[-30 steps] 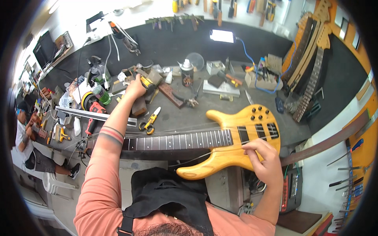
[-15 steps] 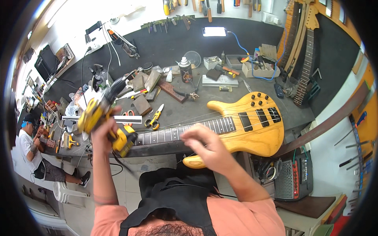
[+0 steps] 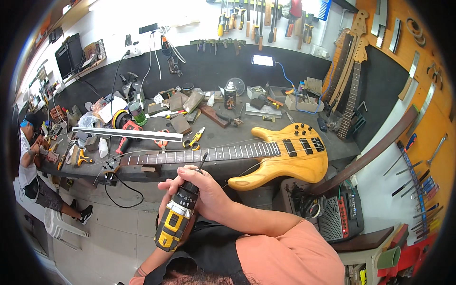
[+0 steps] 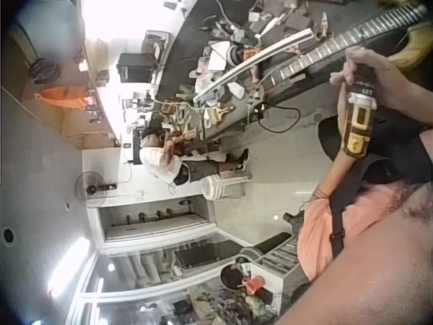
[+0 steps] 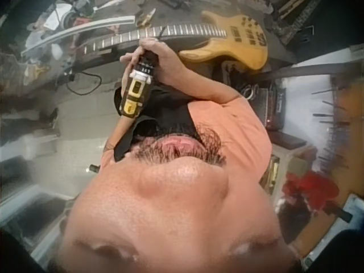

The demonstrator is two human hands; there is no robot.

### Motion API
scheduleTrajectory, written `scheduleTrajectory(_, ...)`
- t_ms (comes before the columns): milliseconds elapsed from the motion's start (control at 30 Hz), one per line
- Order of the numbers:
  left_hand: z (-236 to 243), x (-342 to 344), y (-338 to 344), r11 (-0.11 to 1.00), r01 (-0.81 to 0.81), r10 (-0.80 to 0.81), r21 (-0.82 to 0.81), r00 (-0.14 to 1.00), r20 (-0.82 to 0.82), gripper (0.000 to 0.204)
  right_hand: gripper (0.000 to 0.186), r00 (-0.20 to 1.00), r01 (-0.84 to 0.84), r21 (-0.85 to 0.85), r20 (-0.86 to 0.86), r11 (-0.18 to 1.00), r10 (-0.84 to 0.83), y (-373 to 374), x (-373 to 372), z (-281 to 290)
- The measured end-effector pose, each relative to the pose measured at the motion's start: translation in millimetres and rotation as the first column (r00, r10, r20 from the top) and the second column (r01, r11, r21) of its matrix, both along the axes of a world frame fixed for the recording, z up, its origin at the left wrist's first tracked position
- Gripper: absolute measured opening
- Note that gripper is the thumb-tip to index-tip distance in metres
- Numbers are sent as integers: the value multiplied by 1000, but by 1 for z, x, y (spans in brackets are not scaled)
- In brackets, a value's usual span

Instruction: The person strings a yellow electric guitar by threading new strings through the headstock and securing them at the tuning pegs. They use a screwdriver to adjust the bridge saddles and a power drill to wind the strings onto the tuning posts.

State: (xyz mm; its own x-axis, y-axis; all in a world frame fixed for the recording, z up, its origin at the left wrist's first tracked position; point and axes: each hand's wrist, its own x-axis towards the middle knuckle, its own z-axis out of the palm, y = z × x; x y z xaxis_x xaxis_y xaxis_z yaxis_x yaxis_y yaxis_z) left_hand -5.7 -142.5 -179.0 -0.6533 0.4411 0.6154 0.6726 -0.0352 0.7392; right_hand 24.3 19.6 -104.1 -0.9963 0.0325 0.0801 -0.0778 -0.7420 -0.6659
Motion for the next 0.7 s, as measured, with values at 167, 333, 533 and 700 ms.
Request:
scheduleTrajectory(167, -31, -11, -23, 983, 138, -95, 123, 949, -301, 60, 33, 994, 35, 172, -111, 984, -16, -18, 12, 6)
scheduleTrajectory(333, -32, -17, -18, 974, 178, -88, 142, 868, -489, 66, 33, 994, 79, 216, -85, 973, -62, -22, 28, 13)
scheduleTrajectory(533, -58, -4, -17, 954, 257, -242, 152, 964, -114, 66, 34, 986, 32, 64, -165, 997, -21, -20, 29, 3)
scheduleTrajectory(700, -44, -23, -10, 917, 378, -331, 130, 900, -285, 41, 32, 991, 63, 243, -127, 968, -32, -12, 18, 9)
